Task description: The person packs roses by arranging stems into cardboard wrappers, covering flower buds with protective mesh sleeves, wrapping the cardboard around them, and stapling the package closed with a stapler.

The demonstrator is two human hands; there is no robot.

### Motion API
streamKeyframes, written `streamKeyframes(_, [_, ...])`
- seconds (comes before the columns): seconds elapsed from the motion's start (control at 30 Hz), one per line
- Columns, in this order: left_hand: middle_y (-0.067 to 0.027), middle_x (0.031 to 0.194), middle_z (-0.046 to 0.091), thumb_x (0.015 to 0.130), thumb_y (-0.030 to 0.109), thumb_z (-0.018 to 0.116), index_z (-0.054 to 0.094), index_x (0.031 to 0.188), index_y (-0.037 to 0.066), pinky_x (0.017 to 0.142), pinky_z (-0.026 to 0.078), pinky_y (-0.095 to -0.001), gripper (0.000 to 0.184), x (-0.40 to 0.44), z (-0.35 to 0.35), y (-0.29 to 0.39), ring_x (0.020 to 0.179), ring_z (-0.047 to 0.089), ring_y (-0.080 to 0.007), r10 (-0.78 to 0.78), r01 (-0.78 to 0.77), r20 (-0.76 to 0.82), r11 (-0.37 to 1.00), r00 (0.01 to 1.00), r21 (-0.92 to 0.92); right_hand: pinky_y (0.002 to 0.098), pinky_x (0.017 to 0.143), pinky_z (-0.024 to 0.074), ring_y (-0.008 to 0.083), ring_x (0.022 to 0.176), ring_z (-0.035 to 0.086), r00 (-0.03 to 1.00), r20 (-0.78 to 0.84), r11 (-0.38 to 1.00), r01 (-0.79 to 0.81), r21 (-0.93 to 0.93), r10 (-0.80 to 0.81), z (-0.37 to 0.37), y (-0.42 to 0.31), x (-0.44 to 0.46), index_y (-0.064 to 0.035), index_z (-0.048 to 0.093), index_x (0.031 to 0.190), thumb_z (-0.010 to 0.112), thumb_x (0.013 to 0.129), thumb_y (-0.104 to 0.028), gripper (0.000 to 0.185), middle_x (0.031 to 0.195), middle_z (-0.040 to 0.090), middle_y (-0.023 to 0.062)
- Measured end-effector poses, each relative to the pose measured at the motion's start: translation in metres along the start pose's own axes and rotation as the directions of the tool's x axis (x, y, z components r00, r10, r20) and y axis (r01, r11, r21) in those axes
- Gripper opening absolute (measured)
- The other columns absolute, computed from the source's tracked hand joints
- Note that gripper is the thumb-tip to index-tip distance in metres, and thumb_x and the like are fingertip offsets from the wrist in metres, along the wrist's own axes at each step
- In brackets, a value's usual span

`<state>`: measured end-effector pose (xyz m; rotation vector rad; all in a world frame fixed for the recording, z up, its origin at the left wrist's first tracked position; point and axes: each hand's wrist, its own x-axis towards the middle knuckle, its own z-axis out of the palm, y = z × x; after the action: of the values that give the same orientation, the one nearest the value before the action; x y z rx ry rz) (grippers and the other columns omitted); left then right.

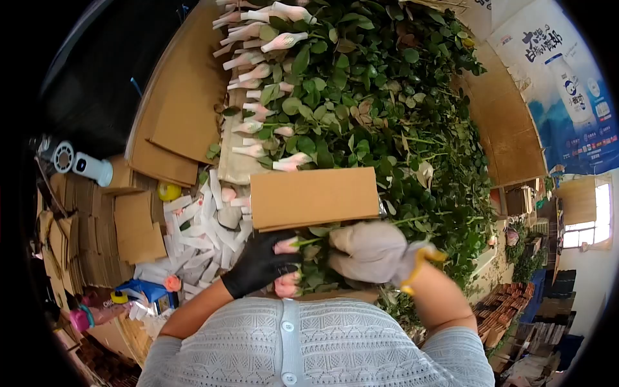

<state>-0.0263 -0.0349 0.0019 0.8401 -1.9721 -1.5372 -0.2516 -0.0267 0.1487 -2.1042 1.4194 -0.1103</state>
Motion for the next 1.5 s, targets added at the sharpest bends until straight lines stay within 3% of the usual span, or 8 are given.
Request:
streamKeyframes(0.13, [-0.0127, 0.125, 0.056, 0.077, 0.019, 0.073, 0.06, 0.121, 0.005, 0.094, 0.044, -0.0392, 0.048, -0.003, 0.0, -0.002, 0.115, 0.053, -0.0307, 0.184, -0.193, 0.058, 0.936, 0.981, 0.295, 0.0393, 0.059, 0.0522, 0.0304, 0.065, 0.063, 0.917, -0.323, 0.942, 0.13, -0.31, -0.233, -0.048, -0.021, 0.112, -0.0051, 0.062, 0.09, 0.053, 0.089, -0.023, 0.02, 0.069, 0.057, 0.0125])
streamKeyframes(0.33, [-0.0159, 0.119, 0.059, 0.074, 0.024, 0.074, 0.059, 0.116, 0.003, 0.091, 0.044, -0.0439, 0.049, 0.0, -0.008, 0.008, 0.105, 0.057, -0.0331, 0.052, -0.065, 0.076, 0.982, 0.996, 0.176, 0.0438, 0.081, 0.0534, 0.0322, 0.093, 0.068, 0.852, -0.138, 0.848, -0.52, -0.1, 0.506, 0.04, 0.083, 0.294, -0.0047, 0.069, 0.107, 0.046, 0.096, -0.032, 0.038, 0.107, 0.067, 0.0184])
streamKeyframes(0.53, [-0.0179, 0.123, 0.056, 0.068, 0.028, 0.08, 0.065, 0.101, 0.004, 0.094, 0.04, -0.0465, 0.044, -0.007, -0.008, 0.002, 0.114, 0.05, -0.0379, 0.2, -0.201, 0.054, 0.857, 0.978, 0.475, 0.0426, 0.069, 0.0555, 0.0305, 0.089, 0.069, 0.975, -0.212, 0.933, -0.142, -0.33, 0.074, -0.116, -0.029, 0.162, -0.0039, 0.068, 0.104, 0.056, 0.084, -0.033, 0.038, 0.097, 0.069, 0.0138])
streamKeyframes(0.73, [-0.0119, 0.105, 0.063, 0.066, 0.026, 0.081, 0.064, 0.097, 0.005, 0.086, 0.046, -0.0408, 0.041, -0.003, -0.007, 0.005, 0.101, 0.058, -0.0322, 0.241, -0.202, -0.037, 0.88, 0.97, 0.431, 0.0381, 0.058, 0.0547, 0.022, 0.085, 0.065, 0.092, -0.986, 0.948, -0.3, 0.108, 0.141, -0.284, 0.025, -0.035, -0.0054, 0.052, 0.125, 0.049, 0.096, -0.026, 0.036, 0.112, 0.064, 0.0169])
streamKeyframes(0.93, [-0.0112, 0.096, 0.06, 0.066, 0.022, 0.08, 0.062, 0.098, 0.006, 0.084, 0.044, -0.04, 0.04, -0.003, -0.005, 0.008, 0.095, 0.056, -0.0321, 0.205, -0.18, -0.029, 0.911, 0.978, 0.372, 0.0349, 0.074, 0.0509, 0.0153, 0.081, 0.062, 0.689, -0.534, 0.698, -0.056, -0.714, -0.491, -0.105, -0.033, -0.076, -0.0108, 0.061, 0.102, 0.074, 0.07, -0.016, 0.035, 0.082, 0.059, -0.0006])
streamKeyframes(1.0, [-0.0121, 0.099, 0.061, 0.066, 0.023, 0.079, 0.063, 0.1, 0.006, 0.086, 0.044, -0.0409, 0.042, 0.001, -0.006, 0.014, 0.096, 0.056, -0.0331, 0.193, -0.184, 0.019, 0.892, 0.981, 0.414, 0.0385, 0.071, 0.052, 0.0204, 0.079, 0.064, 0.872, -0.315, 0.904, 0.419, 0.088, -0.373, -0.008, 0.01, -0.033, -0.0098, 0.062, 0.091, 0.066, 0.076, -0.016, 0.016, 0.088, 0.064, 0.0056])
streamKeyframes(1.03, [-0.0129, 0.1, 0.061, 0.067, 0.024, 0.079, 0.063, 0.102, 0.007, 0.087, 0.044, -0.0414, 0.043, 0.001, -0.009, 0.022, 0.096, 0.056, -0.0336, 0.125, -0.168, 0.122, 0.873, 0.985, 0.459, 0.0416, 0.069, 0.0524, 0.0282, 0.079, 0.065, 0.984, 0.124, 0.926, 0.165, -0.339, -0.13, 0.014, -0.002, -0.008, -0.007, 0.062, 0.088, 0.062, 0.08, -0.019, 0.015, 0.089, 0.065, 0.0111])
streamKeyframes(1.5, [-0.0125, 0.106, 0.056, 0.07, 0.019, 0.074, 0.064, 0.111, 0.011, 0.09, 0.043, -0.0418, 0.043, -0.012, 0.017, 0.001, 0.102, 0.053, -0.0318, 0.104, -0.102, -0.34, 0.994, 0.934, 0.024, 0.0336, 0.051, 0.0492, 0.0199, 0.059, 0.061, 0.912, -0.246, 0.833, 0.156, -0.532, -0.328, 0.046, 0.01, 0.01, -0.0145, 0.064, 0.089, 0.068, 0.072, -0.017, 0.018, 0.074, 0.058, 0.0042])
